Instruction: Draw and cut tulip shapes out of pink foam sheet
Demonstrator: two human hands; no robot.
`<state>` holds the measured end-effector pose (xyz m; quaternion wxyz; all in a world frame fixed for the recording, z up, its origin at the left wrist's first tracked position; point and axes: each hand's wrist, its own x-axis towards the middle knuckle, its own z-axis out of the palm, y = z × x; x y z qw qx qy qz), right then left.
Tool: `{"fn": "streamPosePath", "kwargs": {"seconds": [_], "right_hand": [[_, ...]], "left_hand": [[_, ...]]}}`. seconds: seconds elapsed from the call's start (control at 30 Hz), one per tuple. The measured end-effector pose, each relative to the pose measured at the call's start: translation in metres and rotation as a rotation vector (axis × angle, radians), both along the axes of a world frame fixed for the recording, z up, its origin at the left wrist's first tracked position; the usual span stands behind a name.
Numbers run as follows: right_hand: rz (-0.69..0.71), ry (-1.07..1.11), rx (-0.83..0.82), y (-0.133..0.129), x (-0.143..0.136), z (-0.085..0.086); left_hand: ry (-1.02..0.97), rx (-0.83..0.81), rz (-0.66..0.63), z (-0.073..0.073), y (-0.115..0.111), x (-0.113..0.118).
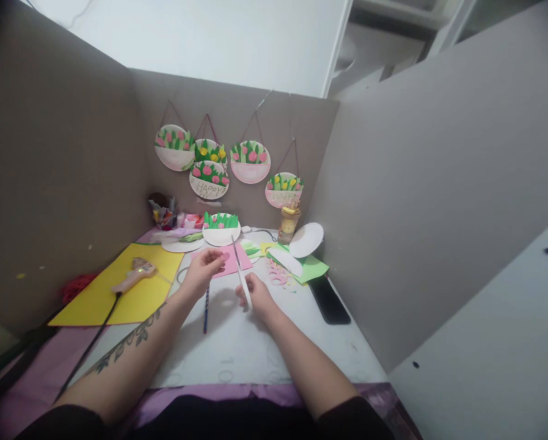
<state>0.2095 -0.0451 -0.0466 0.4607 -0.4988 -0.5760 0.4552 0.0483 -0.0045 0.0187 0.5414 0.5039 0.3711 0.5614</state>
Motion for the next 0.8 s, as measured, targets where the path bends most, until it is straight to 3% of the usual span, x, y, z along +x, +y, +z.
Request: {"fn": "streamPosePath", "kwargs": {"seconds": [0.13, 0.43, 0.8], "right_hand": [[-0.030, -0.006, 0.055, 0.000, 0.003, 0.002], [0.016, 0.034, -0.031, 0.001, -0.002, -0.001], [0.102, 0.014, -0.095, -0.004, -0.006, 0.005]], "left_hand": [[0.032, -0.012, -0.046, 0.000, -0.002, 0.001], [-0.127, -0.054, -0.013, -0.013, 0.011, 0.001], [-0.148, -0.105, -0.011, -0.010, 0.010, 0.000]]}}
